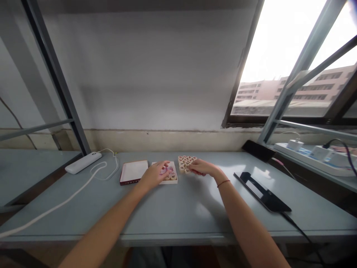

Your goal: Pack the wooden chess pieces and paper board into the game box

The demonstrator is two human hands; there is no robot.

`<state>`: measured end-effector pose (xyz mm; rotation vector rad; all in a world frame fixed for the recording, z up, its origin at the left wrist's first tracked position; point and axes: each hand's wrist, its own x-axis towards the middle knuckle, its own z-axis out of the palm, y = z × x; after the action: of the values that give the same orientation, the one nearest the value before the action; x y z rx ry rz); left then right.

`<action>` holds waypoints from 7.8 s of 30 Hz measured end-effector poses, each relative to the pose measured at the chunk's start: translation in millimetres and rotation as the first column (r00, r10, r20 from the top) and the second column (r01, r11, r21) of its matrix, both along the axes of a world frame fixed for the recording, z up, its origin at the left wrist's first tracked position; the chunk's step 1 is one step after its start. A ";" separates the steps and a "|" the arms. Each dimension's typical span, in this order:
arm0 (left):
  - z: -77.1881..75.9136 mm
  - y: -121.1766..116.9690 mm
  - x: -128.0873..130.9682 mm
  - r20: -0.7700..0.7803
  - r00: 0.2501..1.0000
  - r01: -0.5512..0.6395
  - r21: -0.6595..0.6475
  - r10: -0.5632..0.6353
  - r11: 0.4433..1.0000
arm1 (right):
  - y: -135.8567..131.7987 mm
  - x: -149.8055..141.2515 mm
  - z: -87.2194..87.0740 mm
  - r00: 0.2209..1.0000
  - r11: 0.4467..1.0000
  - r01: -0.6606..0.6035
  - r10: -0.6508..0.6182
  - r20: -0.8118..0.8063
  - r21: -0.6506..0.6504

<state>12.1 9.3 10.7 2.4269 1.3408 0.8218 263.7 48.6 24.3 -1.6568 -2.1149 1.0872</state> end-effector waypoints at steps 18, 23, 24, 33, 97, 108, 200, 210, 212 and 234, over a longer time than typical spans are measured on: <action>-4.9 2.5 -0.7 -0.023 0.999 0.043 -0.005 -0.043 0.999 | 7.1 -7.3 -17.9 0.964 0.996 -0.012 -0.013 0.265 0.093; -4.5 1.8 -1.1 -0.045 0.997 0.065 -0.009 -0.065 0.998 | 7.0 -11.2 -19.5 0.954 0.985 -0.049 -0.003 0.299 0.165; -3.4 1.3 -1.6 -0.059 0.996 0.064 -0.014 -0.065 0.998 | 6.7 -10.3 -18.7 0.954 0.987 -0.045 -0.003 0.299 0.155; -3.0 3.8 -10.7 -0.313 0.947 0.048 -0.070 -0.068 0.996 | -5.7 -20.0 -3.0 0.983 0.958 -0.185 0.178 0.052 0.220; -12.4 -0.3 8.4 0.058 0.992 0.108 0.114 -0.115 0.988 | -13.5 -10.0 11.4 0.986 0.991 -0.087 0.100 -0.134 0.098; -14.7 1.3 4.9 0.016 0.996 0.087 0.015 -0.087 0.996 | 9.6 31.7 -12.3 0.996 0.982 0.088 -0.092 -0.013 -0.169; -23.0 0.6 12.7 -0.074 0.963 0.265 0.121 -0.258 0.957 | -3.1 1.1 1.4 0.999 0.934 0.042 -0.043 -0.006 0.355; -11.4 -5.0 15.8 0.141 0.969 0.186 0.136 -0.205 0.973 | -20.6 -34.6 10.8 0.948 0.957 -0.218 0.254 -0.193 0.190; -10.0 -5.0 14.8 0.111 0.973 0.188 0.129 -0.203 0.974 | -17.3 -21.5 12.2 0.952 0.978 -0.119 0.161 -0.259 0.170; -21.2 2.8 7.4 -0.262 0.946 0.209 0.043 -0.191 0.977 | 8.0 47.3 -12.8 0.961 0.961 0.260 -0.249 0.120 -0.089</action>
<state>19.5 12.1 -10.5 2.7445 1.1339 0.5255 310.9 56.6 11.5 -2.0124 -1.8639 1.0635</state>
